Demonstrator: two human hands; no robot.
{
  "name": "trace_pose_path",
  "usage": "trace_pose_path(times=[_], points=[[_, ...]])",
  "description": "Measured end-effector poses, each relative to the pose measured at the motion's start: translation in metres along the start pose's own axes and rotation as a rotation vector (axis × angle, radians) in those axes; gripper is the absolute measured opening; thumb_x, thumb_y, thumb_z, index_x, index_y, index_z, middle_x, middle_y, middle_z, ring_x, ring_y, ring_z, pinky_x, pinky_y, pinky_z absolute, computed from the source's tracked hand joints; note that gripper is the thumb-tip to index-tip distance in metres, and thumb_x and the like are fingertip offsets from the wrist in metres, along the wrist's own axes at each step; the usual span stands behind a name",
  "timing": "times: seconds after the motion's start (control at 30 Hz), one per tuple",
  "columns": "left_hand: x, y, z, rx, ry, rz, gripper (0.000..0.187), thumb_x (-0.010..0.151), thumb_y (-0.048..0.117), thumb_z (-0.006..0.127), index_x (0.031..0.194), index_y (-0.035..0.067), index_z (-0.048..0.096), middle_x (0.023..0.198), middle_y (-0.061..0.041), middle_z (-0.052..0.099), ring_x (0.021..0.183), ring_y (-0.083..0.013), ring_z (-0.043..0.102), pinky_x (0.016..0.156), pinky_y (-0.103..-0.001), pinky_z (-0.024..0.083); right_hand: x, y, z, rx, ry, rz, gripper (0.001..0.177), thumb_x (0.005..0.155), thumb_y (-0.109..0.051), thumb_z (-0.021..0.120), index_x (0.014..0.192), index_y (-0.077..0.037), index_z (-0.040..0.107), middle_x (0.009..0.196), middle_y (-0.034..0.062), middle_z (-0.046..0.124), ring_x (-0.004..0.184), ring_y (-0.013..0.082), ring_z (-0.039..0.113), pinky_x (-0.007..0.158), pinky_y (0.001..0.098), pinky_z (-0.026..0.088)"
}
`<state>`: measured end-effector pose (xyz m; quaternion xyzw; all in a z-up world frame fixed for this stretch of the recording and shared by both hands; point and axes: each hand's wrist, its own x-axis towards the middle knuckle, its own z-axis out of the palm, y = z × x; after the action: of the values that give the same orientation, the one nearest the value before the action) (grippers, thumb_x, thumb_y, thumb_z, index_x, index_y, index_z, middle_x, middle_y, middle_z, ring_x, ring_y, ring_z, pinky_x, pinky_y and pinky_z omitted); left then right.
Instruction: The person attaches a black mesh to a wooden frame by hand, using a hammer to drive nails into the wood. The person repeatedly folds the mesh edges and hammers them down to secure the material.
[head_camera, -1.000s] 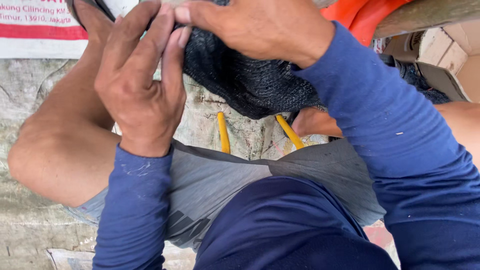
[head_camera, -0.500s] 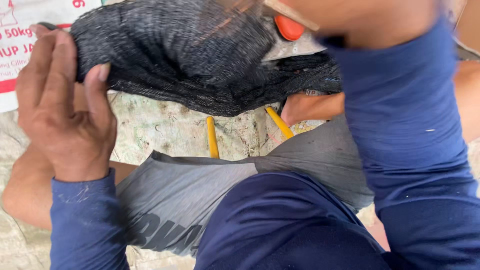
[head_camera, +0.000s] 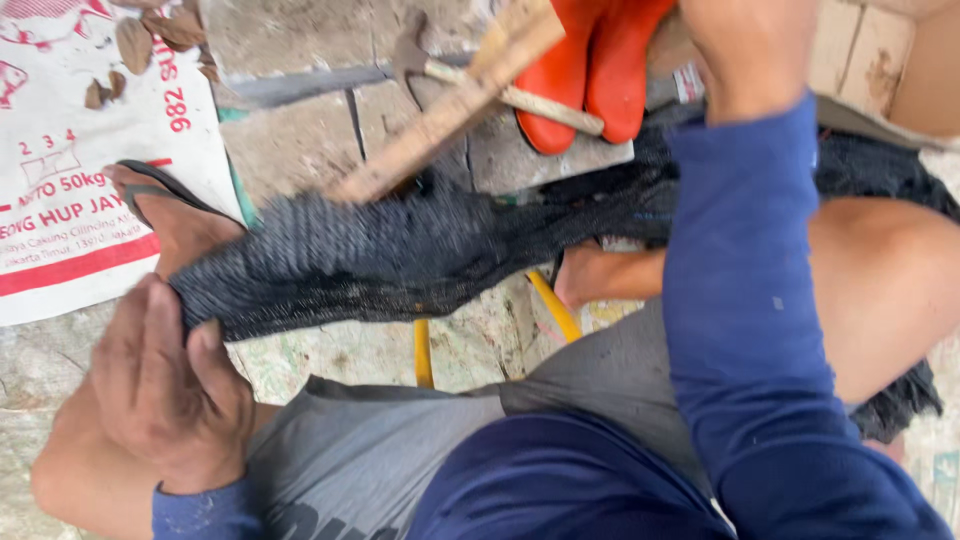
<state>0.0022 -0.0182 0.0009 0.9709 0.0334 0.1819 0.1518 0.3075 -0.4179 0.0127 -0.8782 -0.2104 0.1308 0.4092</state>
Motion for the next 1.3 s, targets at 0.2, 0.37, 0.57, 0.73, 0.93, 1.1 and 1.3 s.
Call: trace_pose_path(times=[0.2, 0.37, 0.57, 0.73, 0.93, 1.1, 1.3], points=[[-0.006, -0.002, 0.005, 0.05, 0.013, -0.008, 0.028, 0.115, 0.015, 0.063, 0.137, -0.003, 0.062, 0.133, -0.023, 0.068, 0.125, -0.0394, 0.066, 0.117, -0.046, 0.048, 0.097, 0.007, 0.08, 0.281, -0.238, 0.016, 0.022, 0.11, -0.021, 0.056, 0.119, -0.004, 0.068, 0.109, 0.0054, 0.073, 0.1, 0.0168, 0.073, 0.091, 0.0316, 0.06], [-0.017, -0.018, 0.003, -0.016, -0.015, -0.045, 0.036, 0.106, 0.021, 0.067, 0.134, -0.002, 0.062, 0.126, -0.023, 0.07, 0.119, -0.0387, 0.069, 0.113, -0.052, 0.047, 0.152, 0.021, 0.111, 0.684, -0.432, 0.11, 0.023, 0.115, -0.02, 0.053, 0.124, -0.003, 0.066, 0.116, 0.0037, 0.072, 0.106, 0.0144, 0.071, 0.1, 0.0315, 0.06], [-0.016, -0.035, 0.009, -0.061, -0.033, -0.014, 0.035, 0.096, 0.024, 0.067, 0.121, 0.001, 0.062, 0.111, -0.024, 0.071, 0.102, -0.0381, 0.072, 0.111, -0.056, 0.046, 0.188, 0.12, 0.168, 0.323, -0.316, 0.313, 0.01, 0.105, -0.009, 0.058, 0.104, -0.004, 0.066, 0.092, 0.0054, 0.071, 0.08, 0.0141, 0.07, 0.074, 0.0331, 0.06], [-0.03, -0.043, 0.017, -0.056, -0.031, -0.05, 0.037, 0.097, 0.033, 0.064, 0.12, 0.005, 0.062, 0.109, -0.021, 0.072, 0.102, -0.035, 0.072, 0.113, -0.055, 0.043, 0.186, 0.212, 0.218, -0.386, -0.074, 0.148, 0.01, 0.092, -0.011, 0.067, 0.09, -0.005, 0.076, 0.089, 0.0209, 0.073, 0.081, 0.0365, 0.071, 0.076, 0.0457, 0.057], [-0.021, -0.049, 0.017, -0.067, -0.045, -0.059, 0.038, 0.099, 0.038, 0.062, 0.12, 0.007, 0.061, 0.108, -0.018, 0.072, 0.102, -0.0332, 0.071, 0.114, -0.054, 0.041, 0.198, 0.224, 0.233, -0.464, -0.017, 0.264, 0.015, 0.086, -0.017, 0.072, 0.097, -0.015, 0.081, 0.093, 0.0212, 0.072, 0.084, 0.042, 0.069, 0.076, 0.0485, 0.055], [-0.012, -0.046, 0.009, -0.101, -0.094, -0.094, 0.039, 0.096, 0.037, 0.065, 0.122, 0.007, 0.06, 0.109, -0.018, 0.072, 0.105, -0.033, 0.071, 0.114, -0.053, 0.04, 0.203, 0.23, 0.241, -0.532, -0.093, 0.255, 0.013, 0.084, -0.017, 0.074, 0.094, -0.012, 0.081, 0.094, 0.0206, 0.074, 0.086, 0.04, 0.071, 0.079, 0.0479, 0.056], [0.0, -0.044, 0.01, -0.102, -0.08, -0.096, 0.039, 0.095, 0.034, 0.068, 0.12, 0.004, 0.064, 0.108, -0.019, 0.073, 0.103, -0.0341, 0.073, 0.114, -0.055, 0.041, 0.206, 0.247, 0.238, -0.614, -0.165, 0.176, 0.015, 0.086, -0.011, 0.071, 0.097, -0.012, 0.081, 0.097, 0.0221, 0.074, 0.086, 0.0407, 0.071, 0.08, 0.049, 0.056]])
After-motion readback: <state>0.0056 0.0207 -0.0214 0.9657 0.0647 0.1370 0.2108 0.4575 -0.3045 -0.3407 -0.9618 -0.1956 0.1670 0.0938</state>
